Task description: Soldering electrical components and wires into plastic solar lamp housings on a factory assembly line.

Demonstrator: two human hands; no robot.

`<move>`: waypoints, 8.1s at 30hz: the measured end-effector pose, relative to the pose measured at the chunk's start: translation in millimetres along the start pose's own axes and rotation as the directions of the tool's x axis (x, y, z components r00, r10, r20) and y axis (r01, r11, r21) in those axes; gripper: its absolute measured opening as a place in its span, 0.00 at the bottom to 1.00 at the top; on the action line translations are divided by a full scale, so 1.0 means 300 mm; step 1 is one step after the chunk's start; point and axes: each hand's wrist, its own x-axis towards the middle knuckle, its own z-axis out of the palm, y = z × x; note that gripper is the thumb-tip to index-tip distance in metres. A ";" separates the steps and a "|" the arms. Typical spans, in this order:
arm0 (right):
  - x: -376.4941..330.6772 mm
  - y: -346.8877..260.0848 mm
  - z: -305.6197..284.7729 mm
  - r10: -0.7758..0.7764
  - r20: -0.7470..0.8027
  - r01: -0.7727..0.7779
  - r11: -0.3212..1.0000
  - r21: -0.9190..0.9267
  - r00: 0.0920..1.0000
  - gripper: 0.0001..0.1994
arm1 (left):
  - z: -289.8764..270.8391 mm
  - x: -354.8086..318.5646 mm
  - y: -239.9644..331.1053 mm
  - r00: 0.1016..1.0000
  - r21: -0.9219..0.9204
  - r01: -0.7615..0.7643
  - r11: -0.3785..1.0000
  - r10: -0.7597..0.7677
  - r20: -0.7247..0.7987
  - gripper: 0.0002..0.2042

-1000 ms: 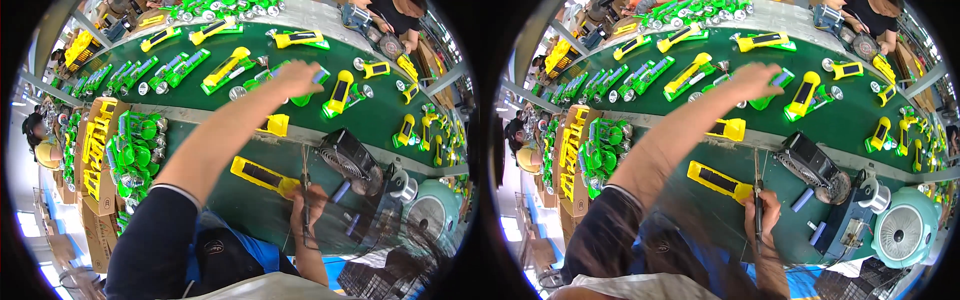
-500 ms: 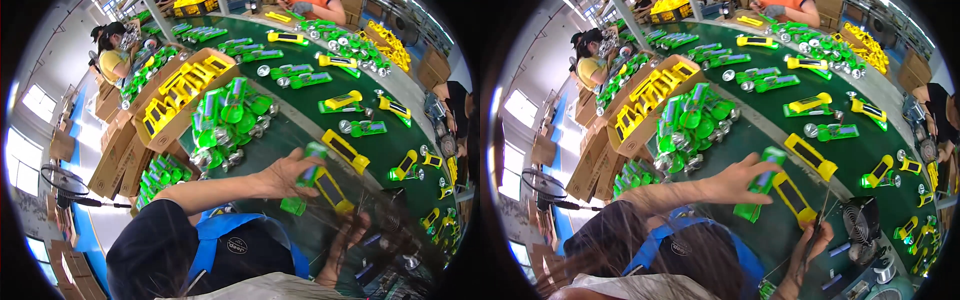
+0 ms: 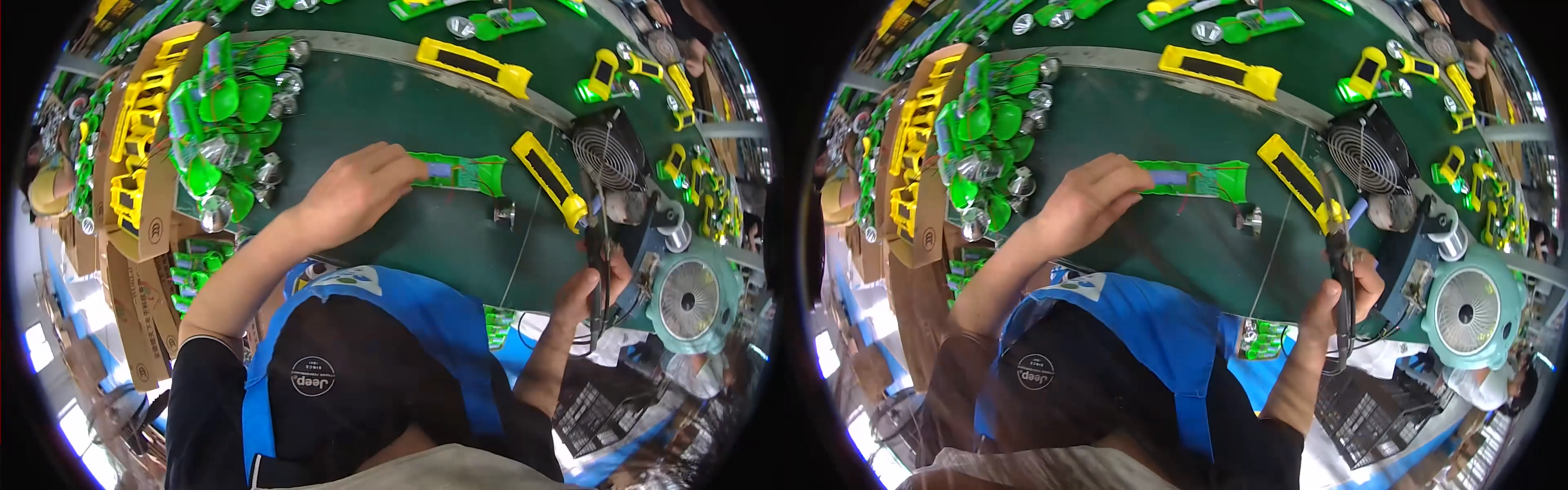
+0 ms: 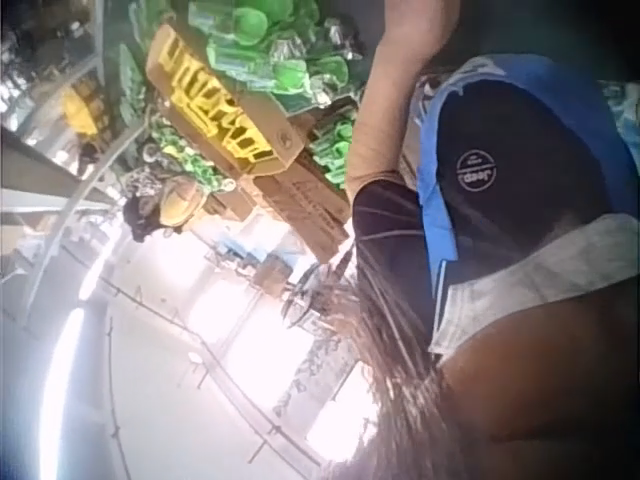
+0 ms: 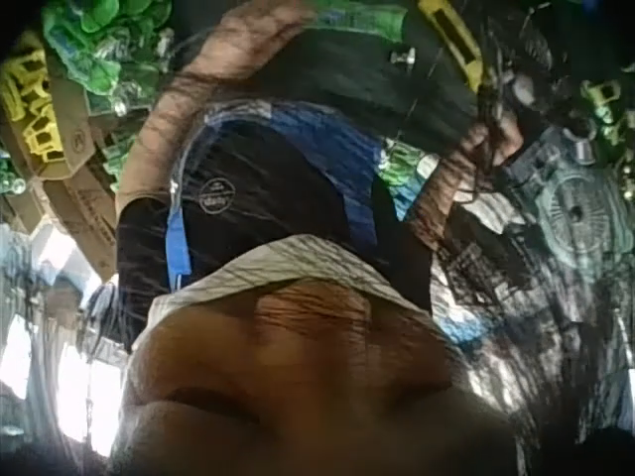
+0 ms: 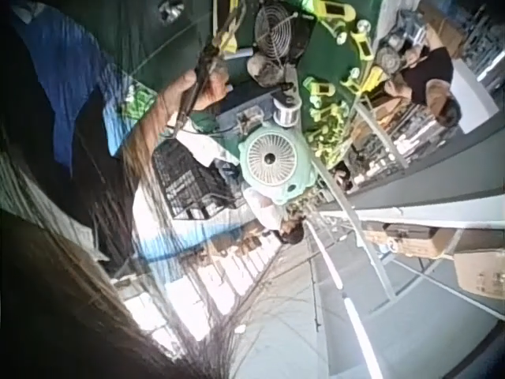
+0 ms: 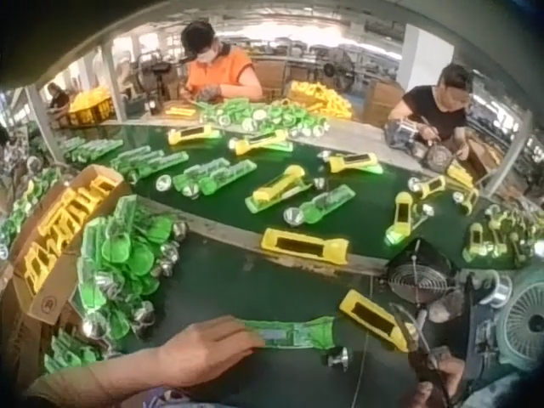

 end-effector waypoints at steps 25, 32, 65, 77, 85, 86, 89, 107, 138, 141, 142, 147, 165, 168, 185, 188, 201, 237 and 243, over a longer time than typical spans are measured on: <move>0.143 0.175 0.283 0.260 0.422 -0.317 0.946 0.069 0.868 0.13 | 0.207 0.060 0.045 0.986 -0.268 0.048 0.962 -0.089 -0.142 0.11; -0.030 0.125 0.186 0.184 0.326 -0.224 0.971 0.089 0.927 0.15 | 0.260 0.028 0.027 0.984 -0.134 -0.138 0.981 0.121 -0.133 0.13; -0.219 -0.075 0.041 0.501 0.199 -0.513 0.858 0.009 0.842 0.14 | 0.230 0.061 0.121 0.993 -0.104 0.116 0.988 -0.112 0.048 0.10; -0.225 -0.059 0.023 0.422 0.267 -0.425 0.904 -0.047 0.867 0.17 | 0.208 0.075 0.130 0.983 -0.063 0.146 0.987 -0.138 0.121 0.10; -0.220 -0.069 0.036 0.505 0.117 -0.518 0.846 0.128 0.855 0.15 | 0.207 0.079 0.131 0.984 -0.080 0.143 0.986 -0.133 0.119 0.10; -0.220 -0.070 0.030 0.522 0.105 -0.532 0.838 0.125 0.847 0.16 | 0.212 0.077 0.128 0.983 -0.077 0.147 0.986 -0.138 0.119 0.10; -0.191 -0.070 0.027 0.456 0.102 -0.465 0.879 0.101 0.884 0.18 | 0.209 0.081 0.127 0.982 -0.087 0.150 0.985 -0.138 0.132 0.10; 0.003 0.093 -0.006 0.107 0.204 -0.084 0.990 -0.115 0.973 0.15 | 0.183 0.141 0.124 0.994 0.056 -0.080 0.995 0.076 0.073 0.16; 0.110 0.077 0.069 0.750 0.364 -0.812 0.582 0.032 0.552 0.08 | 0.182 0.296 -0.081 0.932 0.206 -0.135 0.969 0.054 0.358 0.03; 0.121 0.078 0.067 0.747 0.385 -0.815 0.579 0.026 0.542 0.08 | 0.177 0.312 -0.075 0.908 0.257 -0.173 0.951 0.052 0.416 0.03; 0.125 0.072 0.069 0.751 0.378 -0.814 0.580 0.013 0.541 0.08 | 0.179 0.311 -0.074 0.908 0.258 -0.168 0.952 0.048 0.415 0.03; 0.120 0.083 0.071 0.746 0.394 -0.808 0.589 -0.015 0.537 0.08 | 0.191 0.314 -0.078 0.915 0.301 -0.195 0.933 0.063 0.398 0.03; 0.064 0.067 0.033 0.673 0.248 -0.705 0.707 0.060 0.697 0.17 | 0.191 0.314 -0.074 0.904 0.351 -0.229 0.908 0.065 0.424 0.02; 0.042 0.067 0.038 0.656 0.237 -0.687 0.723 0.078 0.717 0.19 | 0.189 0.320 -0.071 0.892 0.341 -0.224 0.913 0.051 0.449 0.03; -0.045 0.133 0.054 0.443 0.079 -0.446 0.848 0.287 0.893 0.18 | 0.180 0.332 -0.060 0.883 0.324 -0.223 0.919 0.050 0.466 0.04; -0.046 0.136 0.053 0.423 0.070 -0.427 0.872 0.239 0.903 0.18 | 0.179 0.332 -0.063 0.888 0.277 -0.215 0.937 0.069 0.455 0.04; -0.054 0.151 0.051 0.412 0.006 -0.399 0.879 0.260 0.911 0.18 | 0.070 0.281 -0.081 0.983 -0.100 -0.059 0.993 0.075 0.170 0.07; 0.121 0.099 -0.052 0.685 0.420 -0.771 0.634 0.061 0.596 0.09 | 0.274 0.253 0.097 0.953 0.374 -0.031 0.927 -0.086 0.291 0.02; 0.139 0.088 -0.039 0.696 0.452 -0.770 0.637 -0.030 0.558 0.07 | 0.269 0.258 0.087 0.943 0.346 -0.026 0.938 -0.091 0.319 0.01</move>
